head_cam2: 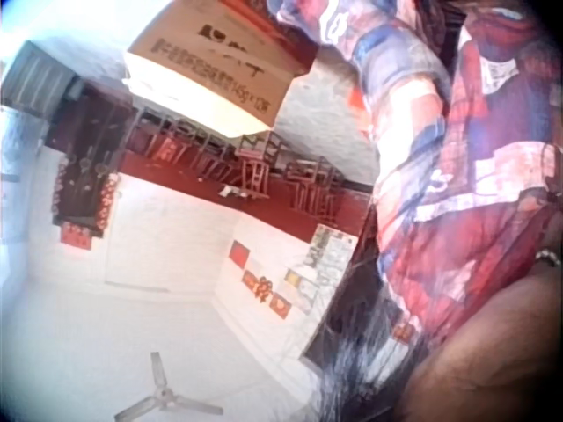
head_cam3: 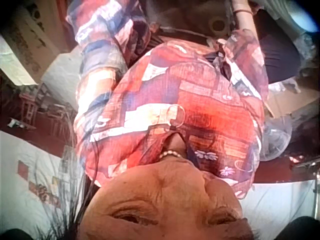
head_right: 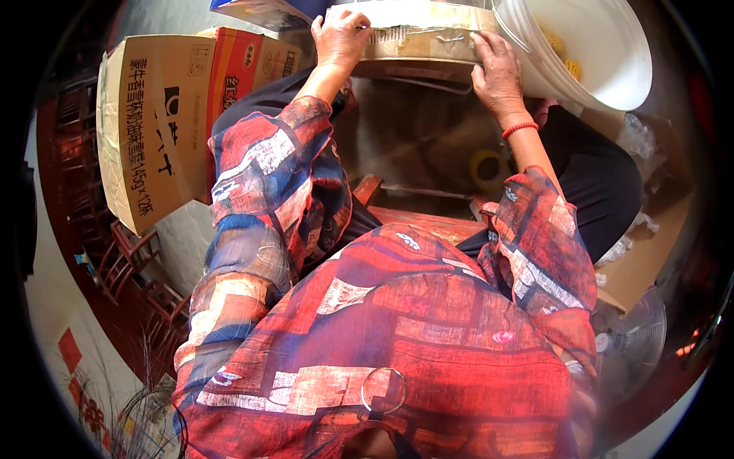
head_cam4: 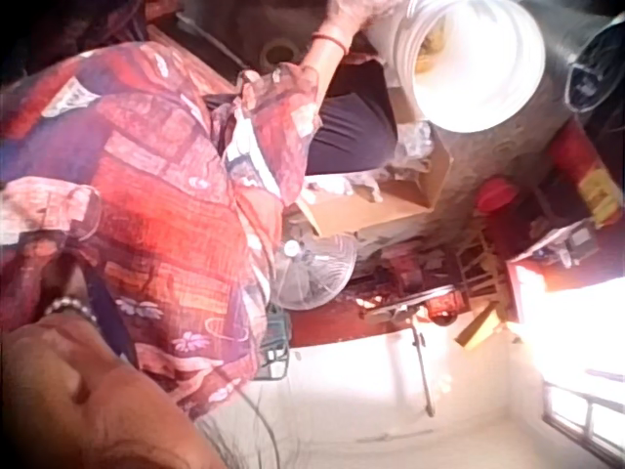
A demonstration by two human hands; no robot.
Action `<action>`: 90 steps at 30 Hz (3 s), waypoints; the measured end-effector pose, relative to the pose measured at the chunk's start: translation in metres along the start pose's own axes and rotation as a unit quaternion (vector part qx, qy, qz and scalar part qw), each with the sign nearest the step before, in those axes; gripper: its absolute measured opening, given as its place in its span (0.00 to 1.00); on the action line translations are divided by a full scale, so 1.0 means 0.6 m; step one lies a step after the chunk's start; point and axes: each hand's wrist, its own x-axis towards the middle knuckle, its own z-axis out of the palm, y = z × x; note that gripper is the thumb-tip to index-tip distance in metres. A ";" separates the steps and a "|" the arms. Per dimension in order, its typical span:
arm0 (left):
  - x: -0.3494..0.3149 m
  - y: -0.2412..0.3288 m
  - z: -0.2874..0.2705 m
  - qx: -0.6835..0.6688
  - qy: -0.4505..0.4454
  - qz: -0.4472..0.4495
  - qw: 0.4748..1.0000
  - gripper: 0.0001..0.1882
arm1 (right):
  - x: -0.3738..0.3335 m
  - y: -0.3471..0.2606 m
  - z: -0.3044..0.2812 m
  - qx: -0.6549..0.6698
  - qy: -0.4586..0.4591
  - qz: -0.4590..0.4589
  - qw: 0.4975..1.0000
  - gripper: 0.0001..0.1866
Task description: The person places ears of corn into small plastic bags, ties the bags, and packs them into a cardboard box before sealing the box with adhesive tape.
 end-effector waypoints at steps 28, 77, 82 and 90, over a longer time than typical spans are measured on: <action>0.035 0.002 0.001 -0.189 -0.216 -0.194 0.938 0.20 | 0.060 -0.105 0.025 0.107 -0.025 -0.069 0.992 0.16; -0.011 -0.002 0.009 -0.124 -0.178 -0.381 0.899 0.54 | 0.111 -0.091 0.078 0.014 -0.025 -0.131 0.991 0.18; 0.007 0.024 -0.054 -0.146 -0.179 -0.385 0.893 0.42 | 0.152 -0.057 0.090 0.023 -0.008 -0.141 0.990 0.16; 0.016 0.045 -0.076 -0.138 -0.189 -0.380 0.895 0.29 | 0.158 -0.013 0.103 -0.046 -0.108 0.099 0.988 0.20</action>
